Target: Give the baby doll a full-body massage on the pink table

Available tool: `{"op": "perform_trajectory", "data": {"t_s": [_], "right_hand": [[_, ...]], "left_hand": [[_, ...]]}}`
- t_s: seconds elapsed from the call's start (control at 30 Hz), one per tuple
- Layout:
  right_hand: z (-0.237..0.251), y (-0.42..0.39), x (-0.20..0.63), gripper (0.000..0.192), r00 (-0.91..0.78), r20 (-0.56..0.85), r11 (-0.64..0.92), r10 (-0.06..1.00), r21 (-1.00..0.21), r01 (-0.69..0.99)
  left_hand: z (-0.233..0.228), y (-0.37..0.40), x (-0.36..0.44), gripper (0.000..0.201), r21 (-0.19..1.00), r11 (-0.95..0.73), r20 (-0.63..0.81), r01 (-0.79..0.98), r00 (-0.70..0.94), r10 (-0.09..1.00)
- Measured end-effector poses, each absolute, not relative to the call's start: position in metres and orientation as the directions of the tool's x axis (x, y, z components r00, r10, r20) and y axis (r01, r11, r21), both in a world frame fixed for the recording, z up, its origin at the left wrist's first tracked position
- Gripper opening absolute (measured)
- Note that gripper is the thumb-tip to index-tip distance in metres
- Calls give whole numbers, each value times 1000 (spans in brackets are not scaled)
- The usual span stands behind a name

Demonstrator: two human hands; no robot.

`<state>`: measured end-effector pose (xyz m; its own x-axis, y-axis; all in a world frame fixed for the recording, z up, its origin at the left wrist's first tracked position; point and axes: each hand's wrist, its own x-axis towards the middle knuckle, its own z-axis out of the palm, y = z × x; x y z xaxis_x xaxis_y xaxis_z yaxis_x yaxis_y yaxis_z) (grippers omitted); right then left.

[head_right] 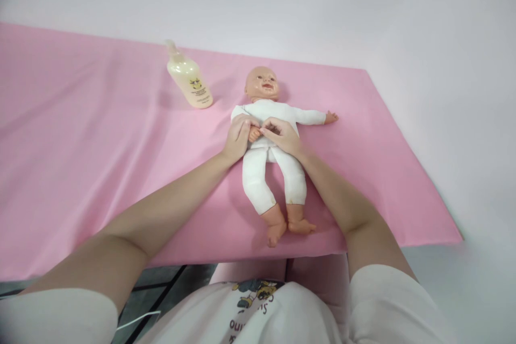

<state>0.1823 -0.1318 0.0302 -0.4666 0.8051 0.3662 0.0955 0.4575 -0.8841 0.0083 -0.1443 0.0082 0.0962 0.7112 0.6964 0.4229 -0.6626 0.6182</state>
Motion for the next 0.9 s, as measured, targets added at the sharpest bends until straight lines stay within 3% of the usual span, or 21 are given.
{"op": "perform_trajectory", "data": {"t_s": [0.37, 0.6, 0.9], "right_hand": [[31, -134, 181, 25, -460, 361, 441, 811, -894, 77], [31, -134, 181, 31, -464, 342, 424, 817, -902, 80], [34, -134, 182, 28, -481, 349, 457, 804, -881, 124]], "left_hand": [[11, -146, 8, 57, 622, -665, 697, 412, 94, 711], [11, -146, 6, 56, 549, -733, 745, 401, 163, 647], [11, -146, 7, 57, 576, -693, 717, 433, 138, 683]]}}
